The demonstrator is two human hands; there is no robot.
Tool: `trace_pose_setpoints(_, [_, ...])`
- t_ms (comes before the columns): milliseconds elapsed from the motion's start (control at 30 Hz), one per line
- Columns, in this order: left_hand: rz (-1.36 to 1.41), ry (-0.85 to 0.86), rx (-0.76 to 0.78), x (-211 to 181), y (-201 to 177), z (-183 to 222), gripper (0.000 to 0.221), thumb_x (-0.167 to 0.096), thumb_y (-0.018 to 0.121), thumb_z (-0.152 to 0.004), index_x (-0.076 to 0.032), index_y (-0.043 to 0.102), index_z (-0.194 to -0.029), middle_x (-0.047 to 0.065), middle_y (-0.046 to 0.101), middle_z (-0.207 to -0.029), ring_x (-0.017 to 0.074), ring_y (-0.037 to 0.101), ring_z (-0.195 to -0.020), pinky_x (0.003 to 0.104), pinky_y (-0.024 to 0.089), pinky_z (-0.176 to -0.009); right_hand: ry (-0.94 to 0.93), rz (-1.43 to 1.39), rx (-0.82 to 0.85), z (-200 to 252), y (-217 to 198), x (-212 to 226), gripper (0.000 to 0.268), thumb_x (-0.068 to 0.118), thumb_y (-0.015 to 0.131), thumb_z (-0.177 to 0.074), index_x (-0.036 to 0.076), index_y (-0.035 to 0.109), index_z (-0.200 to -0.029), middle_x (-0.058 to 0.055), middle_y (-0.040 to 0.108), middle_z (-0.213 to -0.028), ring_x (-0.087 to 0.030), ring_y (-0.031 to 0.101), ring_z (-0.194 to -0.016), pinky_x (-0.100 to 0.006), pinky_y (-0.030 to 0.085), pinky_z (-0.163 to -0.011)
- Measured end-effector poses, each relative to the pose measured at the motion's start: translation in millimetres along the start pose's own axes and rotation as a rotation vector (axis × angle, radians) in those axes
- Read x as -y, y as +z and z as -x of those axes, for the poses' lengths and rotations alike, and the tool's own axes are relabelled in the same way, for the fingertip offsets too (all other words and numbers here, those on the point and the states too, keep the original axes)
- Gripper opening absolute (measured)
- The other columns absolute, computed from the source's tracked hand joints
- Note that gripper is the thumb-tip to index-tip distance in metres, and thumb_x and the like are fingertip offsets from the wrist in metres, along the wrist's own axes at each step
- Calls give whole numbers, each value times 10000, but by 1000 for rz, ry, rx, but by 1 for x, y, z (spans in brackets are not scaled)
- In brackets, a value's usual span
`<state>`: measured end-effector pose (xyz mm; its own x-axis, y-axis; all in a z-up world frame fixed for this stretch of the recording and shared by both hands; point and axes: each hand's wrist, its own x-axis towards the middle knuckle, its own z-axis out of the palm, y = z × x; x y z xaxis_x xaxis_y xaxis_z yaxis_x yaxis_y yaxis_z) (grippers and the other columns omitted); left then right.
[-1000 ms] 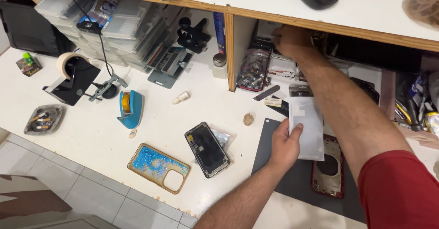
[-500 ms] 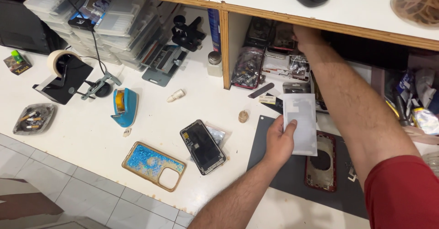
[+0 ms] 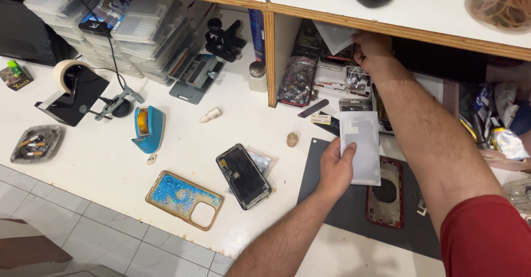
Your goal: Cleaning adhesive from a phone chassis and preparing replacement parts on a repair bench.
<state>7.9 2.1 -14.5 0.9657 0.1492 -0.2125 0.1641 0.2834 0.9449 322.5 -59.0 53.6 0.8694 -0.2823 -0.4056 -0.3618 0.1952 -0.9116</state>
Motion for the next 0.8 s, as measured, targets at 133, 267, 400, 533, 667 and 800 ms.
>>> trace_pose_setpoints(133, [2,2,1,-1,0,1,211,-257,566,-970,-110,694,-1051,-6,729,-1000,127,649,-933,274,499,-829,13,66,5,19,1,7,317,15,698,-897,219,622,-1128,19,704,-1165,-66,578,-876,-149,456,-602])
trace_pose_setpoints(267, [5,17,3,1,0,-1,218,-257,565,-974,-109,702,-1057,-11,724,-993,126,643,-920,276,496,-824,65,137,-54,0,8,5,248,-15,694,-889,160,629,-1052,-18,745,-1001,-71,573,-756,-195,385,-535])
trace_pose_setpoints(400, [29,-40,-14,0,-1,-2,209,-238,554,-957,-123,698,-1054,-8,722,-1021,129,638,-959,267,485,-860,30,190,-35,17,14,1,290,3,663,-908,175,615,-1136,-18,735,-1113,-117,651,-953,-197,455,-610])
trace_pose_setpoints(533, [86,-36,-19,1,-1,-3,189,-180,518,-945,-108,685,-995,-9,686,-939,117,592,-893,258,451,-808,-180,739,-5,46,6,7,222,297,677,-1013,123,634,-1144,3,732,-960,-53,601,-610,-202,442,-427])
trace_pose_setpoints(667, [51,93,-7,13,-1,-5,248,-167,558,-1018,-31,681,-1185,175,716,-1038,243,659,-1037,424,500,-962,-648,1393,111,65,-37,-5,493,409,566,-962,17,773,-1176,-217,745,-1172,-376,683,-1157,-489,583,-886])
trace_pose_setpoints(800, [75,65,9,19,-1,-9,296,-172,565,-1030,-41,659,-1278,167,721,-1094,220,679,-1035,400,529,-941,-571,1585,180,177,-78,-3,454,439,541,-949,127,811,-1139,-139,783,-1169,-345,706,-1175,-447,566,-991])
